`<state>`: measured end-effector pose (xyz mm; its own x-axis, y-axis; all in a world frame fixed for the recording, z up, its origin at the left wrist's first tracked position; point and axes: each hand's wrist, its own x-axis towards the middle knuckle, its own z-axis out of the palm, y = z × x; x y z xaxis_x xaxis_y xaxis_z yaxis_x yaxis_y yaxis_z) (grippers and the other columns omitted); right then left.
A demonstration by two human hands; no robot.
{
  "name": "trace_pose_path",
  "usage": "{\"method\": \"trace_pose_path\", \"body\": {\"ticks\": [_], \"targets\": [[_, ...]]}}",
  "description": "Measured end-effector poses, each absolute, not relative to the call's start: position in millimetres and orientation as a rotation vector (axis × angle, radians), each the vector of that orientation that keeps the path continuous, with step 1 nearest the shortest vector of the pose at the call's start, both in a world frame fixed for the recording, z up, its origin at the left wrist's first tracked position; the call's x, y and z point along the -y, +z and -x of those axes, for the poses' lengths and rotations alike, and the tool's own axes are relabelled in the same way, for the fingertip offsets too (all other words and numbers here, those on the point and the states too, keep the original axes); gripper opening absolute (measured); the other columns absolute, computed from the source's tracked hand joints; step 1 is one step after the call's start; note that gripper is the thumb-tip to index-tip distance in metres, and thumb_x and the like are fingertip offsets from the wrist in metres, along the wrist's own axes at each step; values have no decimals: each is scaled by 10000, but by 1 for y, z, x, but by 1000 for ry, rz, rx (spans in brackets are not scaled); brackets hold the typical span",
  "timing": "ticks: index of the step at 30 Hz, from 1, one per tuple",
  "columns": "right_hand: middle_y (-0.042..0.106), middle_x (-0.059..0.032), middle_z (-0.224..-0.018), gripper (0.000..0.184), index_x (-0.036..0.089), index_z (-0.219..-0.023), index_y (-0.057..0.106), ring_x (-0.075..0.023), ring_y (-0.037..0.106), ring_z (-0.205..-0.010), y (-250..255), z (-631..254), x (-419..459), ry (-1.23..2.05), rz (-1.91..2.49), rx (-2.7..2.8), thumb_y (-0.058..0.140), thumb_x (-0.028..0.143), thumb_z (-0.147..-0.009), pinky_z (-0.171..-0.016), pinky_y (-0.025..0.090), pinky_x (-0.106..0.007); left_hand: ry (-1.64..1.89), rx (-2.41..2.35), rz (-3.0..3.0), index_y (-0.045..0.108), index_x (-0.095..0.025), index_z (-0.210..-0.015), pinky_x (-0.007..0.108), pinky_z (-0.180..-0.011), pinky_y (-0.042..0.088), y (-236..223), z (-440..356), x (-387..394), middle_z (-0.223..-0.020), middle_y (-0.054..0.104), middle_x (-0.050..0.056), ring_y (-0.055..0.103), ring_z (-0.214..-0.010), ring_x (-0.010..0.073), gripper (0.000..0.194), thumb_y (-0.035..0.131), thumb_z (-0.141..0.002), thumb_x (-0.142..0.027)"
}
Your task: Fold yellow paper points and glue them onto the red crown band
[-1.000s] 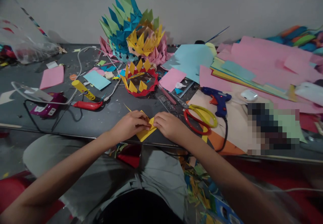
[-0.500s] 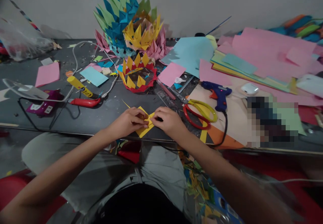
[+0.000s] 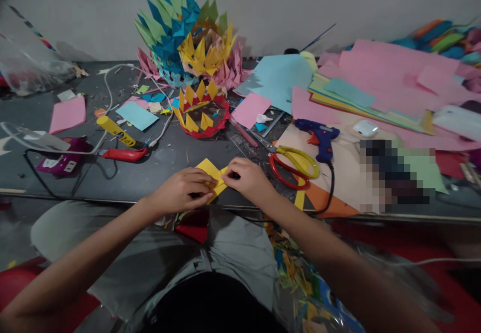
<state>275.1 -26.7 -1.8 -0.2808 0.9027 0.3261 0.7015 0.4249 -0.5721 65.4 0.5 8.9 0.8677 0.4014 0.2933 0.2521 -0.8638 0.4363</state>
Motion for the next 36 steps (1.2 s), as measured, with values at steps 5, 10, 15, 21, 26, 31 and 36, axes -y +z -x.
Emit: {"method": "trace_pose_path", "body": {"ticks": [5,10,15,21,26,31,36], "targets": [[618,-23,-719,151,178,-624,601,-127,579,-663,-1,-276,28,440,1349,2058,598,197,-774,-616,439,-242,499,-546,-2666,656,-156,-987,343,-882,465,10,-65,0,-1090,668,85,612,-999,179,276,461,-902,-331],[614,-19,-716,172,178,-614,600,-125,575,-657,-1,-276,28,459,1365,2063,602,213,-782,-607,427,-242,471,-439,-2908,642,-134,-1047,350,-835,482,6,-65,2,-1138,646,103,599,-993,209,384,475,-882,-439],[593,-13,-703,172,176,-607,566,-125,551,-647,0,-272,28,456,1431,2066,602,182,-775,-598,402,-243,551,-308,-3063,643,-98,-1019,331,-741,502,6,-64,-3,-1055,689,90,614,-923,217,475,444,-876,-504],[556,-24,-699,153,187,-651,515,-161,512,-685,-4,-267,31,307,1477,2175,554,171,-798,-635,397,-273,476,-424,-3098,651,-99,-936,318,-667,506,8,-74,6,-940,708,95,630,-850,216,393,437,-884,-424],[557,-53,-769,133,188,-715,516,-185,508,-732,-7,-264,34,162,1572,2251,496,192,-846,-658,392,-291,513,-740,-2994,586,-74,-1098,342,-763,505,2,-77,27,-1070,665,144,603,-947,243,528,462,-846,-521],[526,-41,-732,196,189,-664,508,-186,499,-719,-3,-265,36,165,1685,2260,530,253,-848,-637,366,-292,523,-823,-2990,547,-54,-1178,355,-868,473,-6,-76,39,-1201,613,144,553,-1068,257,609,489,-828,-549],[518,-39,-744,248,189,-657,493,-183,493,-724,0,-266,38,268,1732,2178,521,327,-862,-657,359,-296,482,-958,-2984,543,-47,-1191,353,-868,465,-6,-82,47,-1217,601,154,529,-1122,262,601,505,-829,-525]]}}
